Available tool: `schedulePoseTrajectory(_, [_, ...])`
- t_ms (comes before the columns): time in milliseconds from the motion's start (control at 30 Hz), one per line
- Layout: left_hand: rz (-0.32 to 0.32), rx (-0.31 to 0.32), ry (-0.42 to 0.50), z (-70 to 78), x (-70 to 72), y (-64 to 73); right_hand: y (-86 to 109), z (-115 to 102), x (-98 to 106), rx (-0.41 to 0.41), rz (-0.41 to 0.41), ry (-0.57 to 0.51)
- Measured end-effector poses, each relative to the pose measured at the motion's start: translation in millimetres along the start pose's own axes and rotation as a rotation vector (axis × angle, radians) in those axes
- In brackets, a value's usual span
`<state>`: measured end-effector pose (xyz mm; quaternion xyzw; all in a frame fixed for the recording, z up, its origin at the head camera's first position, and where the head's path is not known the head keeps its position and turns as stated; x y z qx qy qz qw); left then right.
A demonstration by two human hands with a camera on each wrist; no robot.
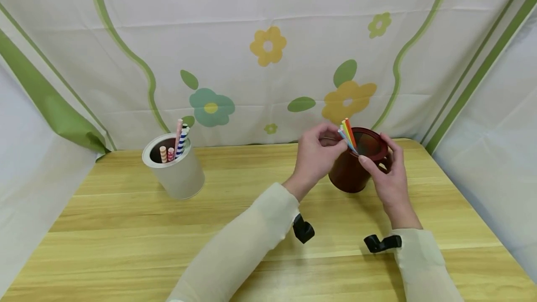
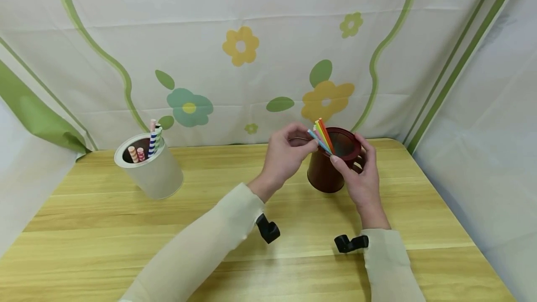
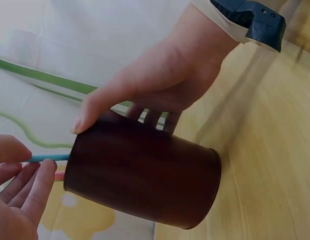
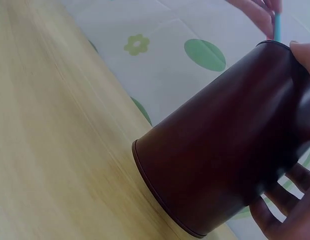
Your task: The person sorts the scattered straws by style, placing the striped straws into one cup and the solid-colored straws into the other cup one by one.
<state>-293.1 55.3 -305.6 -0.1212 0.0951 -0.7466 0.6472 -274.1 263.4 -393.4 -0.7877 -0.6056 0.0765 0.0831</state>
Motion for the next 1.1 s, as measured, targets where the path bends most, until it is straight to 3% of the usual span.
schedulePoseTrajectory(167, [-0.037, 0.008, -0.074, -4.3, -13.2, -2.1, 0.7, 0.9, 1.5, -0.006, 0.006, -0.007])
schedulePoseTrajectory(333, [-0.036, -0.024, -0.124, -2.4, -18.9, -1.6, 0.3, 1.5, 3.7, -0.012, 0.013, -0.008])
schedulePoseTrajectory(1100, [-0.019, -0.051, -0.143, -7.8, -16.7, 6.5, -0.4, 4.1, 4.0, -0.009, 0.031, -0.002])
Point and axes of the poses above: each hand's wrist, its own y-axis away from the middle knuckle, its own x-axis out of the back of the hand, z = x × y, the point moved 9 cm from there along -y, towards the middle knuckle, and after that the axes turned 4 degrees about -y, right-handed, at the moved point
